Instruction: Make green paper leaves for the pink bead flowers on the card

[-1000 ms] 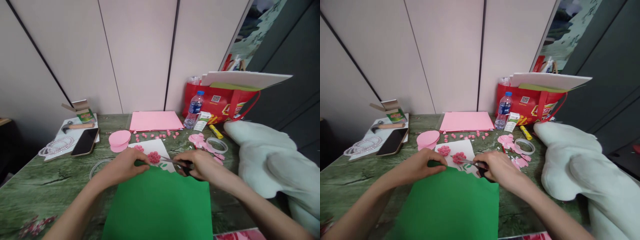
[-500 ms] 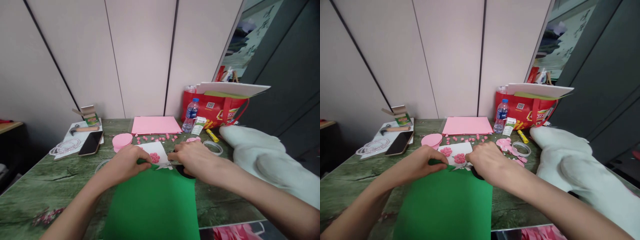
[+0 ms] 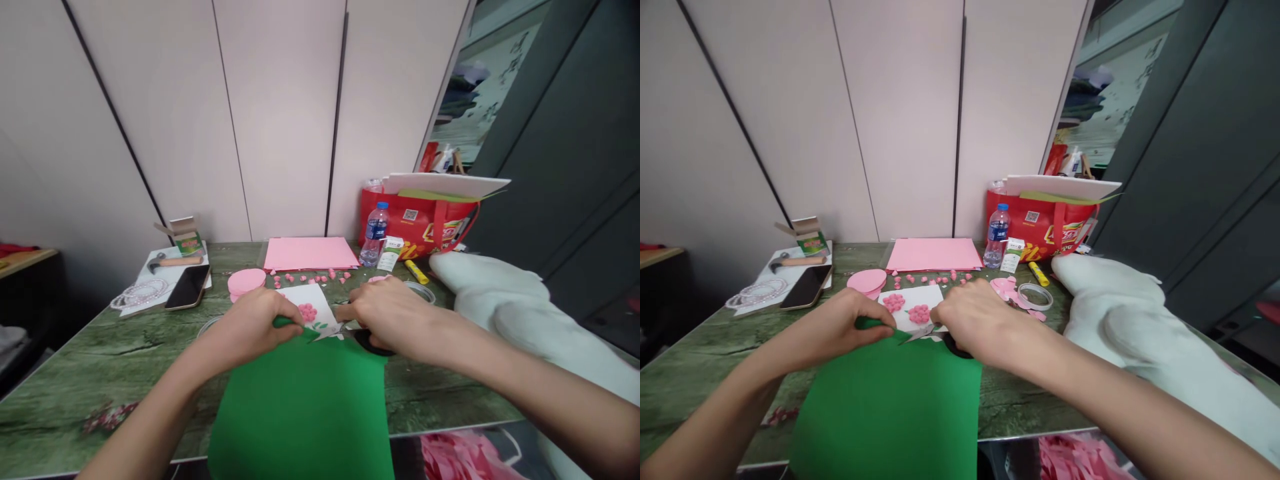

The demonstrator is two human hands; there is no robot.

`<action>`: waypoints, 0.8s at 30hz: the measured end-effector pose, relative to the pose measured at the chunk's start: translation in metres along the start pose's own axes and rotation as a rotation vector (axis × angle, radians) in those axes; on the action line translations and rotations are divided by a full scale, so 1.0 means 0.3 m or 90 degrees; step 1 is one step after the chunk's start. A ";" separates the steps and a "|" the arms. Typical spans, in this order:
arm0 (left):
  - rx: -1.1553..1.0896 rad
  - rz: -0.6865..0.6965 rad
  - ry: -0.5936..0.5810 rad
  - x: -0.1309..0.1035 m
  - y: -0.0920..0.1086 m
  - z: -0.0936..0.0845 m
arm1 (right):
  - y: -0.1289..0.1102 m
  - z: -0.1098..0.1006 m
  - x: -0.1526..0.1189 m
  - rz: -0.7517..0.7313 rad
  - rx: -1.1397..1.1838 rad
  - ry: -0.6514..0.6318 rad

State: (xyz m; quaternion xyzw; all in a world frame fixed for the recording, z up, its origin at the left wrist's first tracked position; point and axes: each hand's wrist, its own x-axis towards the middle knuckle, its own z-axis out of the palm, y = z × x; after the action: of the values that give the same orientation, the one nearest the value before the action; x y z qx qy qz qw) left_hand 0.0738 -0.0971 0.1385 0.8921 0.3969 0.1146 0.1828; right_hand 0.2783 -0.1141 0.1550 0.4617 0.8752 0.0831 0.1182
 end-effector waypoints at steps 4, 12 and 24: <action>-0.036 0.000 -0.007 0.000 0.000 0.002 | 0.014 0.013 -0.013 -0.012 0.017 0.034; -0.117 -0.023 0.027 0.003 -0.012 0.001 | 0.033 0.036 -0.032 -0.013 0.091 0.057; -0.185 -0.001 0.031 -0.014 -0.014 0.003 | 0.045 0.058 -0.055 -0.039 0.384 0.008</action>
State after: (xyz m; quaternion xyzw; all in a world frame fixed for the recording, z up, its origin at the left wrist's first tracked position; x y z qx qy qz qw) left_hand 0.0684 -0.0979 0.1357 0.8529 0.3810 0.1927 0.3004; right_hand 0.3028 -0.1194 0.1439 0.4488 0.8747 -0.1812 -0.0270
